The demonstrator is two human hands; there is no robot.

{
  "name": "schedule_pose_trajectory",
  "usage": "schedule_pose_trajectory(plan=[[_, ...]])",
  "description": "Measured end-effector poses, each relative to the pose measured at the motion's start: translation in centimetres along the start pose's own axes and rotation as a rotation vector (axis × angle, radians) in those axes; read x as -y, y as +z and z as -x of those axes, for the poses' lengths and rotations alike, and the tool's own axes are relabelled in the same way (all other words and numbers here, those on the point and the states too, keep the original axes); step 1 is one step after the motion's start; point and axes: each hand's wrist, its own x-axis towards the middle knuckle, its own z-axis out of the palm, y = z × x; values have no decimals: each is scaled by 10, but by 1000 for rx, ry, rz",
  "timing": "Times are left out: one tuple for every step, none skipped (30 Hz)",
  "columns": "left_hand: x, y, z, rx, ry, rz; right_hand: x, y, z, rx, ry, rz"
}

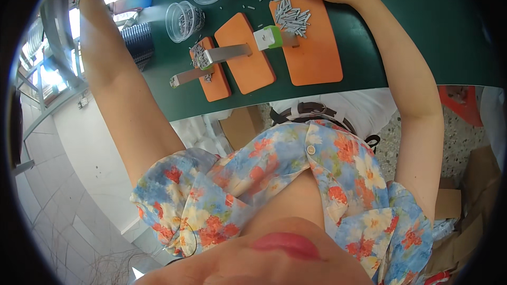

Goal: The person assembles phone cases by inserting metal pins into the sides of phone cases by hand, then stacks the phone cases on the table.

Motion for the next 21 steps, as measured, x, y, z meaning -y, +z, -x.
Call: schedule_pose_trajectory(plan=[[-2, -3, 11, -36, 17, 26, 0, 2, 1, 10, -41, 37], [-3, -9, 23, -65, 27, 34, 3, 3, 1, 19, -87, 75], [-5, -13, 33, -96, 41, 54, 4, 5, 2, 22, -89, 74], [-7, -17, 45, -127, 55, 76, 6, 8, 4, 9, -84, 140], [-8, -21, 56, -161, 69, 100, 8, 12, 4, -6, -79, 207], [-10, -25, 69, -193, 82, 128, 11, 15, 4, -3, -82, 205], [-12, -31, 84, -229, 93, 155, 16, 18, 4, -18, -47, 185], [-11, -32, 98, -261, 109, 197, 19, 24, 4, -31, -5, 170], [-11, -33, 116, -295, 128, 250, 20, 30, 3, -23, -3, 172], [-13, -35, 132, -320, 140, 294, 21, 34, 3, -33, -10, 205], [-16, -39, 152, -352, 141, 330, 24, 38, 0, -40, -34, 227], [-16, -38, 170, -360, 138, 382, 25, 40, 0, -28, -36, 221], [-15, -32, 190, -357, 130, 438, 26, 41, -2, -38, -6, 235], [-12, -27, 212, -338, 131, 503, 27, 44, -5, -45, 15, 246], [-4, -15, 232, -270, 224, 619, 25, 46, -7, -33, 9, 246], [7, 0, 250, -200, 323, 740, 20, 45, -8, -34, 18, 229], [6, 27, 259, -139, 281, 861, 10, 44, -2, -36, 55, 229], [1, 43, 282, -110, 167, 977, 13, 43, -6, -23, 41, 231], [-5, 59, 302, -83, 57, 1084, 15, 41, -9, -48, 8, 156], [-8, 92, 309, -8, 8, 1208, 8, 39, -1, -80, 19, 108], [-13, 103, 317, 131, -14, 1325, 17, 32, -1, -78, 17, 120]])
